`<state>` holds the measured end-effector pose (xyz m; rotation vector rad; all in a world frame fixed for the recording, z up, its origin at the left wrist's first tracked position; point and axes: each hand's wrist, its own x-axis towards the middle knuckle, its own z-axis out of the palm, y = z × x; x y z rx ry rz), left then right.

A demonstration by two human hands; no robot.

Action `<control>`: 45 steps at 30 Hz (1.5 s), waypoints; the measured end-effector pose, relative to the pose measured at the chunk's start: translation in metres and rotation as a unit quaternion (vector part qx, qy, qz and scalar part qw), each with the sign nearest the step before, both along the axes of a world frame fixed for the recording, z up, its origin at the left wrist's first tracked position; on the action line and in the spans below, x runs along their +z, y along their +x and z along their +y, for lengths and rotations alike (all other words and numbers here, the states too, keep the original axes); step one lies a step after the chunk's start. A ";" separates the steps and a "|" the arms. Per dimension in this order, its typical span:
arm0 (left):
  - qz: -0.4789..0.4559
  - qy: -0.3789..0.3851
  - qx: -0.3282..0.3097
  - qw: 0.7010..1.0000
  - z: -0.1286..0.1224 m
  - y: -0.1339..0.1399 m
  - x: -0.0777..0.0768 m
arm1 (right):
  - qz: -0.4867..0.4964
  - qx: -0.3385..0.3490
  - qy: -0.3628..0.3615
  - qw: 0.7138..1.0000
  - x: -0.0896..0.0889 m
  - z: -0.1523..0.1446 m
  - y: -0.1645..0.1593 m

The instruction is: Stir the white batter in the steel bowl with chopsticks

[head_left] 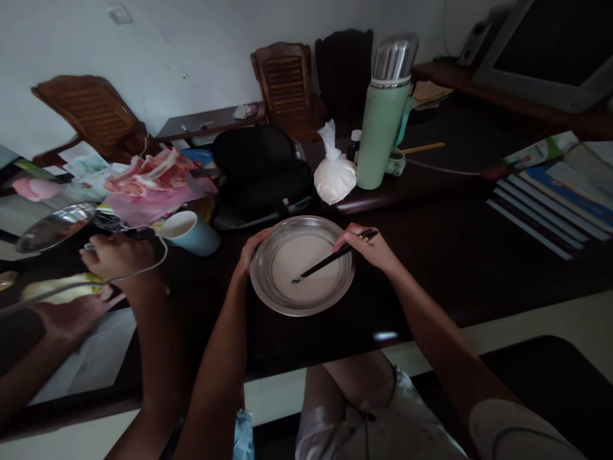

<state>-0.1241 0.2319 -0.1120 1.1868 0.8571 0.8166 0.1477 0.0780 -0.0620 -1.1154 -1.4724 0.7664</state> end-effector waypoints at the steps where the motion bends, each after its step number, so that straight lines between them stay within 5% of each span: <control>1: -0.001 -0.004 -0.001 1.000 0.000 0.000 0.000 | -0.019 0.008 0.007 1.000 -0.001 0.001 -0.002; 6: 0.001 0.005 0.004 1.000 -0.004 0.000 0.002 | -0.066 -0.050 0.038 0.996 -0.005 0.004 0.003; 12: 0.016 0.006 0.006 1.000 0.000 0.000 0.001 | 0.004 -0.152 0.025 0.988 -0.002 0.001 0.015; 16: 0.020 0.012 0.009 1.000 0.001 0.001 0.002 | 0.039 -0.077 -0.023 0.996 0.001 0.000 0.009; 20: 0.008 0.007 0.015 1.000 -0.001 0.000 0.002 | -0.027 -0.007 0.002 1.000 -0.001 0.002 -0.002; 26: 0.004 -0.004 0.014 1.000 -0.002 0.000 0.002 | -0.081 -0.067 0.052 0.993 -0.005 0.005 0.001; 31: -0.005 0.000 -0.001 1.000 -0.001 -0.001 0.001 | -0.011 -0.164 0.046 0.985 -0.002 0.002 0.015; 36: 0.004 0.006 0.002 1.000 0.001 -0.002 -0.002 | 0.061 -0.077 -0.015 0.995 -0.001 0.001 0.013; 40: 0.017 0.014 -0.002 1.000 0.000 -0.001 -0.001 | -0.012 0.007 -0.004 1.000 -0.003 0.002 0.001; 45: 0.003 0.007 0.007 1.000 0.000 -0.002 -0.002 | -0.079 -0.030 0.043 0.995 -0.005 0.005 0.000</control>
